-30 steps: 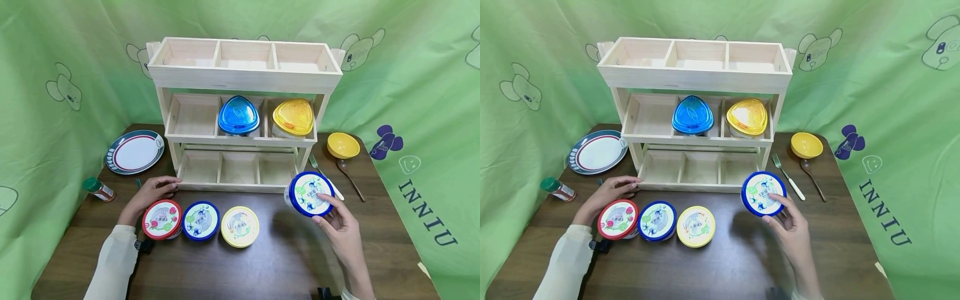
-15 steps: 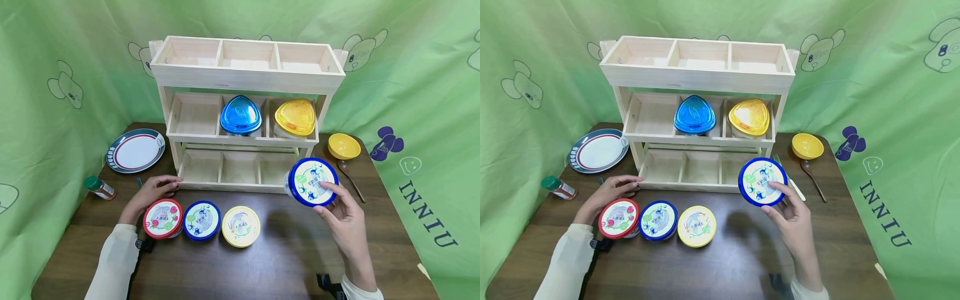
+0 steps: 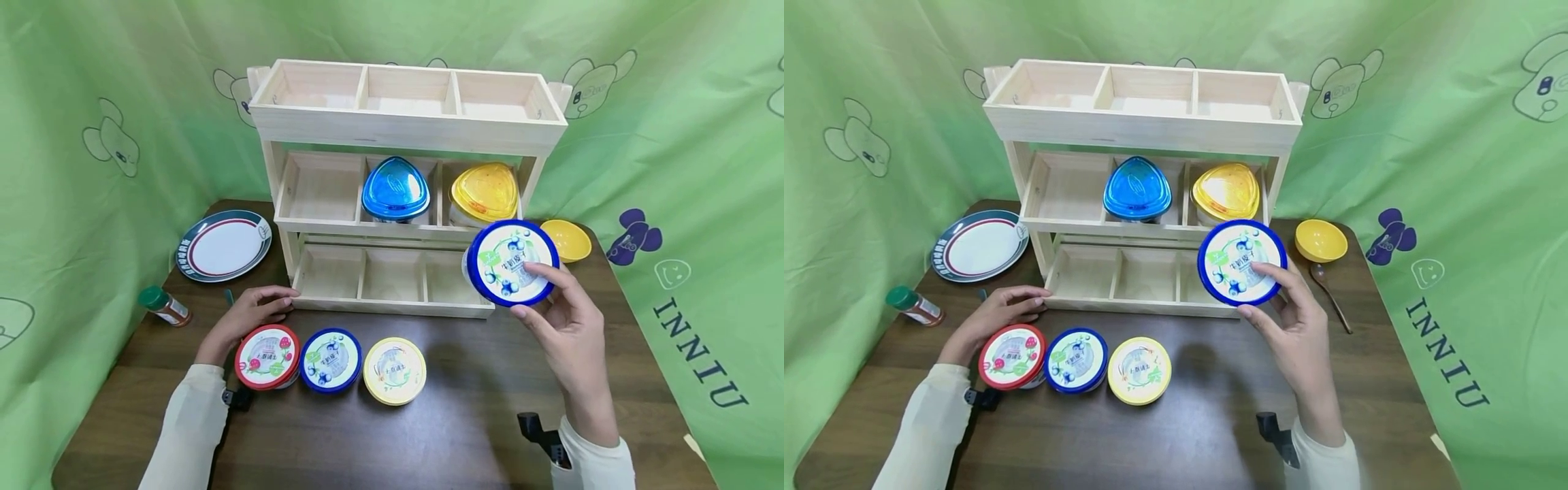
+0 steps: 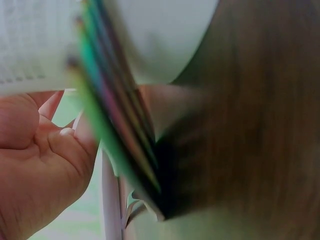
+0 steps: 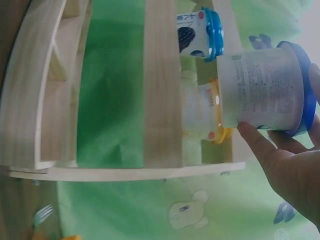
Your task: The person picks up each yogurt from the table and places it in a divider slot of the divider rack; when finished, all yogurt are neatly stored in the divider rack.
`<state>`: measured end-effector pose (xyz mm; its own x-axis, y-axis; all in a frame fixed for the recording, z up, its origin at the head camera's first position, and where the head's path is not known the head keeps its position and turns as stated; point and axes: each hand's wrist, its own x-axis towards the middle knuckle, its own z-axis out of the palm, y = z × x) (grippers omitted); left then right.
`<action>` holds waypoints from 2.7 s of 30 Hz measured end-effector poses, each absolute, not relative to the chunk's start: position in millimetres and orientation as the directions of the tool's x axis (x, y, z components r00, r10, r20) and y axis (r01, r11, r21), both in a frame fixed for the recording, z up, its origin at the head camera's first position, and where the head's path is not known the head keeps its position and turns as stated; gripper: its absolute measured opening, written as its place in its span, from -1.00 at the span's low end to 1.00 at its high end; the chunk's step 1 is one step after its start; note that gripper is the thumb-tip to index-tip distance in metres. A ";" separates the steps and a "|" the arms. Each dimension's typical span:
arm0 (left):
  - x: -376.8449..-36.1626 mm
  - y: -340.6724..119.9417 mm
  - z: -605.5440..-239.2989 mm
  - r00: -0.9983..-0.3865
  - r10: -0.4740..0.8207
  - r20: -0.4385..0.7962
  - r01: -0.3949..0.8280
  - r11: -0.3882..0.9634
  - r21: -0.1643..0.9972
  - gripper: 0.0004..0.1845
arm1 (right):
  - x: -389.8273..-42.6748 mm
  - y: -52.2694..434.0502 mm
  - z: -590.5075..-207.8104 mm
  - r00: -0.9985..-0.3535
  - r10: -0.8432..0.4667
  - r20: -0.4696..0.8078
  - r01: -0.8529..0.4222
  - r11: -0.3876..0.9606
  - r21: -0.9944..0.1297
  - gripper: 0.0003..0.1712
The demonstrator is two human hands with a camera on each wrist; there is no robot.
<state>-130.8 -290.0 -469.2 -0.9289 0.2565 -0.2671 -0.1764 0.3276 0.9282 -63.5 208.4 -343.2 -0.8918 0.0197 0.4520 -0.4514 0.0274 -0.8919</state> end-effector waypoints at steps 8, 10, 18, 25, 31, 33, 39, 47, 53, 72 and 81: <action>-130.3 -291.8 -469.0 -0.931 0.226 -0.285 -0.199 0.341 0.919 -0.57 | -77.6 186.1 -326.1 -0.882 0.034 0.470 -0.471 -0.026 -0.882 -0.35; -130.1 -292.6 -469.2 -0.932 0.225 -0.283 -0.194 0.348 0.917 -0.56 | -81.9 178.4 -323.6 -0.879 0.040 0.475 -0.477 -0.043 -0.878 -0.37; -131.6 -289.7 -469.6 -0.929 0.241 -0.279 -0.193 0.327 0.925 -0.57 | -96.5 160.3 -318.2 -0.854 0.011 0.520 -0.520 -0.066 -0.852 -0.40; -131.1 -289.6 -470.5 -0.933 0.228 -0.280 -0.202 0.312 0.928 -0.58 | -109.9 145.0 -311.9 -0.819 -0.057 0.571 -0.566 -0.089 -0.820 -0.30; -131.4 -290.6 -472.9 -0.931 0.238 -0.278 -0.197 0.313 0.929 -0.58 | -117.7 127.5 -306.8 -0.796 -0.120 0.593 -0.579 -0.131 -0.805 -0.32; -131.5 -290.9 -473.1 -0.931 0.239 -0.276 -0.195 0.313 0.930 -0.57 | -119.2 122.7 -305.1 -0.782 -0.137 0.608 -0.594 -0.126 -0.794 -0.25; -130.7 -290.1 -473.7 -0.932 0.235 -0.277 -0.199 0.306 0.931 -0.57 | -125.1 108.7 -301.9 -0.780 -0.173 0.602 -0.580 -0.161 -0.798 -0.23; -132.0 -289.1 -474.1 -0.935 0.237 -0.264 -0.187 0.305 0.934 -0.58 | -138.0 89.7 -301.1 -0.775 -0.224 0.591 -0.562 -0.185 -0.806 -0.37; -129.8 -290.0 -472.8 -0.933 0.242 -0.266 -0.192 0.293 0.937 -0.57 | -146.7 70.3 -300.3 -0.774 -0.247 0.584 -0.549 -0.198 -0.812 -0.36; -146.2 -317.9 -512.1 -0.912 0.364 -0.189 -0.128 0.184 0.974 -0.63 | -160.6 11.6 -309.3 -0.777 -0.304 0.551 -0.469 -0.304 -0.829 -0.40; -135.4 -302.8 -486.3 -0.926 0.317 -0.206 -0.122 0.266 0.956 -0.56 | -164.0 -10.8 -317.2 -0.809 -0.282 0.516 -0.456 -0.252 -0.853 -0.41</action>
<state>-135.4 -302.8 -486.3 -0.9256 0.3173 -0.2063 -0.1218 0.2662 0.9562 -164.0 -10.8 -317.2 -0.8089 -0.2824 0.5157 -0.4559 -0.2524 -0.8535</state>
